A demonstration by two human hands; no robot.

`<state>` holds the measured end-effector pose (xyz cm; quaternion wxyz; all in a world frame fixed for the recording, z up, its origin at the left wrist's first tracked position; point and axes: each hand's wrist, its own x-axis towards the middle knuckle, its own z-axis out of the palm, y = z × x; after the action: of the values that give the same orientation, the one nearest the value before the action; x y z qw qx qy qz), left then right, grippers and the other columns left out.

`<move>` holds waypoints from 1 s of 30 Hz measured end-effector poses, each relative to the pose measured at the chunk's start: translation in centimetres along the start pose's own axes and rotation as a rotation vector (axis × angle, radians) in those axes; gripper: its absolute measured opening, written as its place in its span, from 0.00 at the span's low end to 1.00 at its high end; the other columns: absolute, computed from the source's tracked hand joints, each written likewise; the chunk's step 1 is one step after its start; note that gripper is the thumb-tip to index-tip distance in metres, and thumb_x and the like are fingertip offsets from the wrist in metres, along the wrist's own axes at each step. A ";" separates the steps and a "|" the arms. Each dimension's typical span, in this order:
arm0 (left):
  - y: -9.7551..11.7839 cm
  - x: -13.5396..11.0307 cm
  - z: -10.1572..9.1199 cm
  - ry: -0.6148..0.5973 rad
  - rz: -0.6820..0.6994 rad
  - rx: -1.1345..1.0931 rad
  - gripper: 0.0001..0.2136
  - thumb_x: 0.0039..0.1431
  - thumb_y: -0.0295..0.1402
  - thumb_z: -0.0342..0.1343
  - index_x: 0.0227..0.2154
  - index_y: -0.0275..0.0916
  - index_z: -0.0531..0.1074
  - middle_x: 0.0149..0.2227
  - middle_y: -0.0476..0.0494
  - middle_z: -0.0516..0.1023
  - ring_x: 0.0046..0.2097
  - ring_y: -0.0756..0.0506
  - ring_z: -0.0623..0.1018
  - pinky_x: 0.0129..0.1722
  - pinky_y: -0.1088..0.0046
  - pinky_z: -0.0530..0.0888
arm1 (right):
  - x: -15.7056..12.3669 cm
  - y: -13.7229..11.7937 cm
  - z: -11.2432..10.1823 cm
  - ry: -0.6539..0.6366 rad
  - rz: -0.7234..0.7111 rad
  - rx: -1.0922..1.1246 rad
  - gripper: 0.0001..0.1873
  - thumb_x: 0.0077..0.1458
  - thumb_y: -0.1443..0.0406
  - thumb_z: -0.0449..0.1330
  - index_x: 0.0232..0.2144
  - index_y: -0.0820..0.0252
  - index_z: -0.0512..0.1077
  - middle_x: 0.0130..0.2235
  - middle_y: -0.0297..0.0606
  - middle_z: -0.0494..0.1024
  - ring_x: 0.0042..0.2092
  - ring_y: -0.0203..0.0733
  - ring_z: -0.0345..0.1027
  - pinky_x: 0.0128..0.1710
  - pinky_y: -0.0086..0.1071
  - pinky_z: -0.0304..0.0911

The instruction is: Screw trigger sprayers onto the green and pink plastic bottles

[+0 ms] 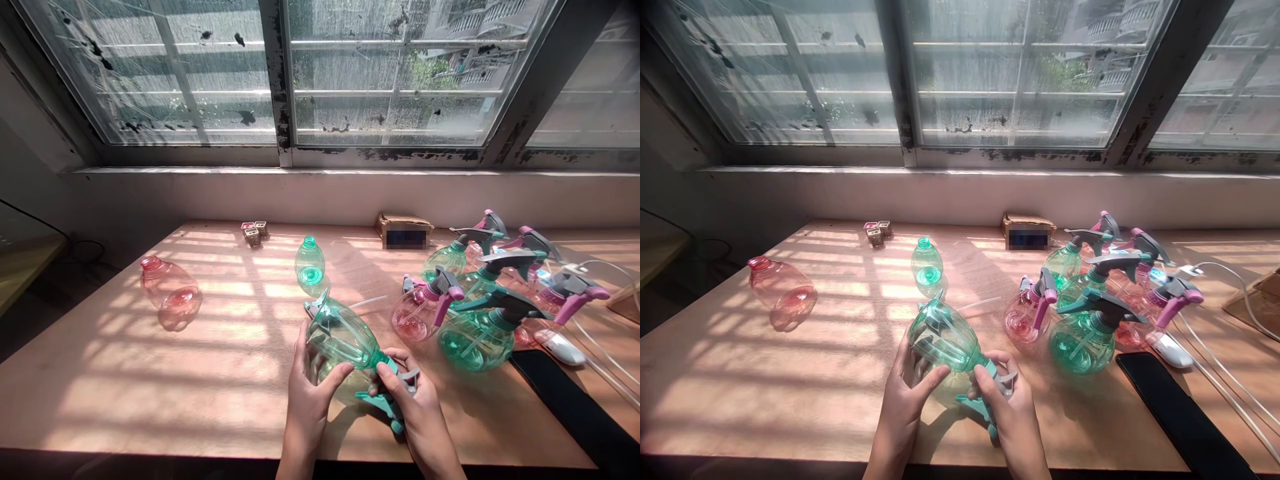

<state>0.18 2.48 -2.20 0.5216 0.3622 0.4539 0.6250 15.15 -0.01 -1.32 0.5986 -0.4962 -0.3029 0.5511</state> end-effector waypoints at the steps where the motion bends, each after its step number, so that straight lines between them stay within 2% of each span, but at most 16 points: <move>1: -0.1 0.1 0.0 -0.001 0.005 -0.015 0.47 0.50 0.38 0.74 0.70 0.52 0.57 0.70 0.38 0.68 0.67 0.34 0.72 0.63 0.58 0.73 | 0.1 0.1 0.0 -0.001 -0.014 -0.010 0.26 0.48 0.47 0.76 0.40 0.57 0.75 0.27 0.32 0.81 0.28 0.40 0.76 0.30 0.28 0.73; 4: -0.1 0.0 0.1 -0.002 0.021 -0.024 0.47 0.50 0.39 0.74 0.70 0.56 0.56 0.70 0.40 0.67 0.67 0.35 0.73 0.62 0.60 0.74 | 0.1 0.1 0.0 -0.003 -0.025 -0.013 0.26 0.49 0.48 0.77 0.41 0.57 0.75 0.28 0.33 0.82 0.28 0.39 0.77 0.29 0.26 0.71; 11: 0.9 -0.8 0.8 0.025 0.045 -0.062 0.38 0.55 0.43 0.71 0.65 0.47 0.59 0.65 0.34 0.72 0.65 0.34 0.75 0.60 0.60 0.75 | -0.1 0.1 0.3 -0.018 0.020 0.033 0.27 0.46 0.51 0.79 0.40 0.58 0.75 0.27 0.31 0.79 0.28 0.40 0.75 0.30 0.33 0.77; 17: 1.2 -0.8 0.6 0.102 0.054 0.005 0.33 0.56 0.45 0.71 0.59 0.45 0.63 0.60 0.37 0.77 0.62 0.35 0.76 0.62 0.58 0.71 | -0.3 0.3 0.3 -0.064 0.061 0.006 0.28 0.45 0.49 0.79 0.40 0.60 0.76 0.25 0.32 0.78 0.28 0.42 0.74 0.31 0.39 0.80; 24: 1.8 -0.7 0.8 0.021 0.025 -0.003 0.32 0.58 0.41 0.69 0.63 0.45 0.65 0.62 0.38 0.76 0.65 0.36 0.74 0.61 0.62 0.73 | -0.2 -0.1 0.0 -0.043 0.042 0.008 0.27 0.49 0.48 0.77 0.40 0.59 0.75 0.27 0.34 0.80 0.29 0.41 0.75 0.30 0.34 0.77; 30: 1.8 -1.0 1.1 0.007 0.012 -0.024 0.38 0.60 0.42 0.67 0.70 0.49 0.57 0.70 0.38 0.68 0.70 0.35 0.69 0.65 0.60 0.71 | 0.1 0.2 -0.3 -0.030 -0.010 -0.023 0.26 0.51 0.47 0.75 0.40 0.57 0.75 0.28 0.33 0.81 0.29 0.39 0.76 0.31 0.30 0.74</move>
<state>0.86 1.61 -0.10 0.5204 0.3568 0.4460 0.6348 15.42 -0.07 -1.60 0.5910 -0.4934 -0.3208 0.5517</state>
